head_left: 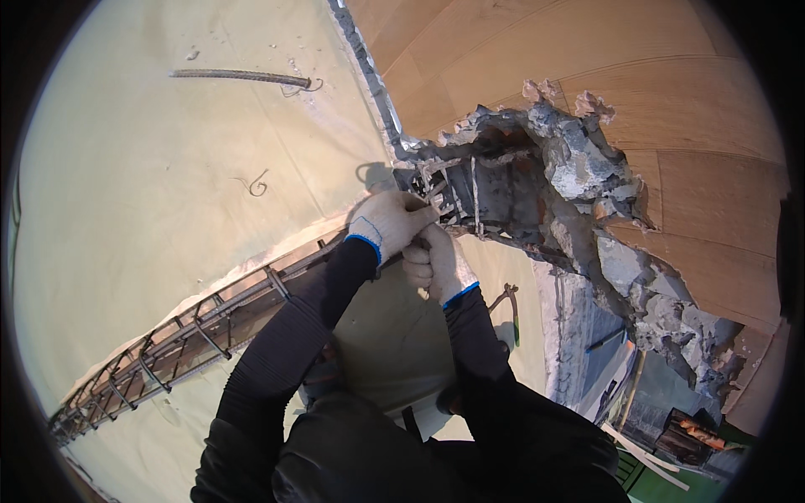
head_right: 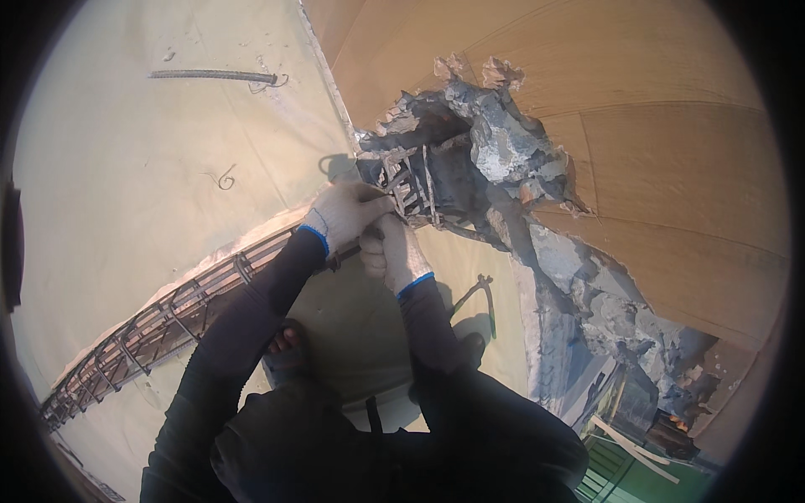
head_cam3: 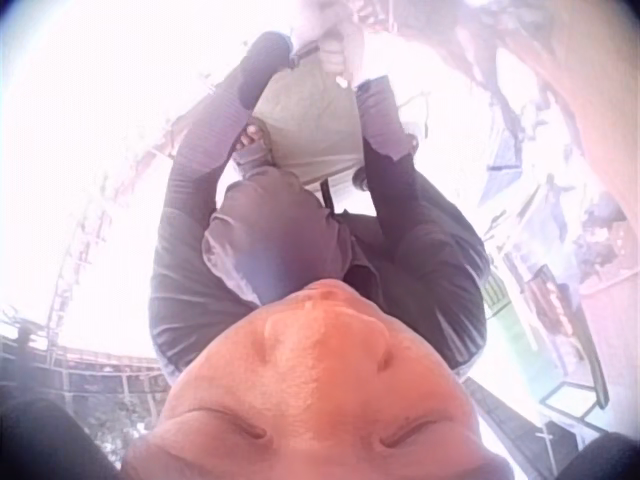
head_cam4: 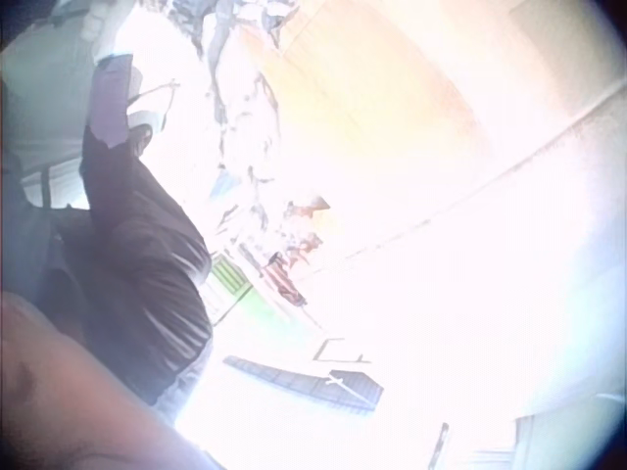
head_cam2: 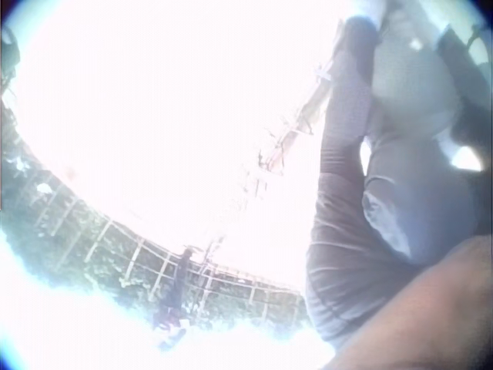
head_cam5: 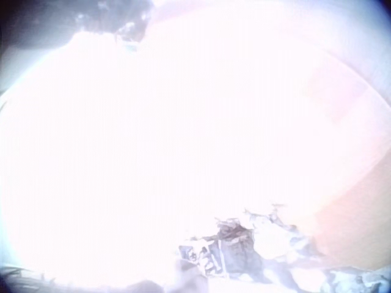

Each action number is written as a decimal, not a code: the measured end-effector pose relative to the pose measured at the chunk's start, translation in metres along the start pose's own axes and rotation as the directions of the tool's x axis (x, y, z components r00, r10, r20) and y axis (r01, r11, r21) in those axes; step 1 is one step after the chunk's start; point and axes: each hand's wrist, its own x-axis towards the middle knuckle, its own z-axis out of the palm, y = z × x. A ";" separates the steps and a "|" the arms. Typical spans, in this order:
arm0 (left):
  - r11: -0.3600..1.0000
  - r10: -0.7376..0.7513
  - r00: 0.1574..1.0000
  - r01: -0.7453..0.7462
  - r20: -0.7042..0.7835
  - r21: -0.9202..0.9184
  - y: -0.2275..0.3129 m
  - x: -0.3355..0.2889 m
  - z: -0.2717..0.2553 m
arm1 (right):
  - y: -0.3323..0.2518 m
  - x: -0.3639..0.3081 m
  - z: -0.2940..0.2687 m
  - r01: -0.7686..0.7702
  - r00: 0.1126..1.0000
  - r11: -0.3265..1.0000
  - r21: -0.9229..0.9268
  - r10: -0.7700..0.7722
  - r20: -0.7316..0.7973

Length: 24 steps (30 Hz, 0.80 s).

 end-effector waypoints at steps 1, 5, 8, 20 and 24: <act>1.000 -0.019 1.000 0.019 0.015 -0.013 -0.005 0.003 -0.001 | 0.004 -0.002 0.003 0.007 1.000 1.000 0.003 -0.007 -0.020; 0.995 0.031 0.999 -0.027 -0.039 0.098 -0.015 0.008 -0.001 | 0.035 -0.017 0.020 0.136 0.962 0.985 -0.110 -0.158 -0.224; 0.946 0.160 0.969 -0.096 -0.188 0.311 -0.019 0.007 0.009 | 0.058 -0.024 0.015 0.217 0.888 0.947 -0.236 -0.292 -0.355; 0.928 0.020 0.999 -0.003 -0.043 0.372 -0.033 0.039 0.013 | 0.020 0.039 0.001 0.130 0.399 0.253 -0.959 -0.898 -0.183; 0.907 -0.003 0.995 0.043 -0.097 0.418 -0.024 0.034 0.017 | 0.007 0.047 0.007 -0.019 0.501 0.214 -0.977 -0.843 -0.194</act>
